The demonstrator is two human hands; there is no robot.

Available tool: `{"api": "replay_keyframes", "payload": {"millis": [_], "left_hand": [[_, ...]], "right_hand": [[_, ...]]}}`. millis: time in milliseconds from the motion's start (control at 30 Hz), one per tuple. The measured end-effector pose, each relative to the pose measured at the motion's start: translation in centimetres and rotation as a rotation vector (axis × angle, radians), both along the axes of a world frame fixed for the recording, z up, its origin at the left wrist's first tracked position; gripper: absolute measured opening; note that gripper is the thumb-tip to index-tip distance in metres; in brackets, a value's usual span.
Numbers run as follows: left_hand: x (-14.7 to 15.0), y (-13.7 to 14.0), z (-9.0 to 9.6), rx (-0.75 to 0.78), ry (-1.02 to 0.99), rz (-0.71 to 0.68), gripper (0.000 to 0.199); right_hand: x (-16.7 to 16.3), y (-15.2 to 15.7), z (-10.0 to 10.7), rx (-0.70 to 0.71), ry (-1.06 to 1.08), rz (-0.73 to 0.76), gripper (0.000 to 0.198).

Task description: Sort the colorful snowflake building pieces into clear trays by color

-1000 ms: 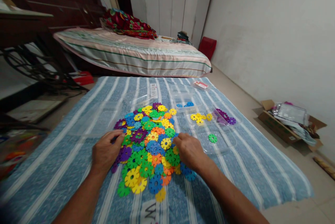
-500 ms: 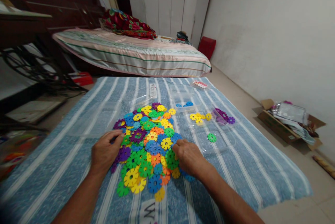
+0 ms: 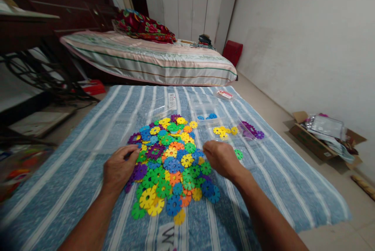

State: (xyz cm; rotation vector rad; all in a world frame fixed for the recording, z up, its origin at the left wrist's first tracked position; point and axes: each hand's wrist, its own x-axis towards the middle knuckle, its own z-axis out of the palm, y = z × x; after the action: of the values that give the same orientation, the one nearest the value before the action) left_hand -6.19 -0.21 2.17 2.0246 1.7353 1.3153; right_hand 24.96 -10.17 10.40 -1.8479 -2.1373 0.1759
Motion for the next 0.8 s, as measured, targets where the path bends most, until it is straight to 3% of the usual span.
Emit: {"api": "replay_keyframes", "payload": {"millis": [100,167,233,333,433,600,800], "left_hand": [[0.1,0.0,0.0,-0.004,0.0,0.003,0.022],[0.1,0.0,0.0,-0.006,0.003,-0.004,0.023],[0.1,0.0,0.0,-0.006,0.005,-0.01,0.024],[0.1,0.0,0.1,-0.007,0.004,-0.009,0.025],[0.1,-0.1,0.1,-0.009,0.004,-0.007,0.024],[0.1,-0.2,0.3,-0.007,-0.007,-0.013,0.023],[0.2,-0.2,0.4,-0.021,-0.009,-0.01,0.021]], "right_hand": [[1.4,1.0,1.0,0.281,-0.015,-0.265,0.022],[1.5,1.2,1.2,0.35,-0.028,-0.326,0.025],[0.8,0.8,1.0,0.24,-0.054,-0.26,0.025],[-1.2,-0.2,0.0,-0.059,-0.137,-0.132,0.02],[-3.2,-0.7,-1.1,-0.247,-0.241,-0.114,0.022],[-4.4,-0.3,-2.2,-0.357,-0.29,-0.115,0.019],[-4.2,-0.1,-2.7,-0.347,-0.256,-0.089,0.025]]}}
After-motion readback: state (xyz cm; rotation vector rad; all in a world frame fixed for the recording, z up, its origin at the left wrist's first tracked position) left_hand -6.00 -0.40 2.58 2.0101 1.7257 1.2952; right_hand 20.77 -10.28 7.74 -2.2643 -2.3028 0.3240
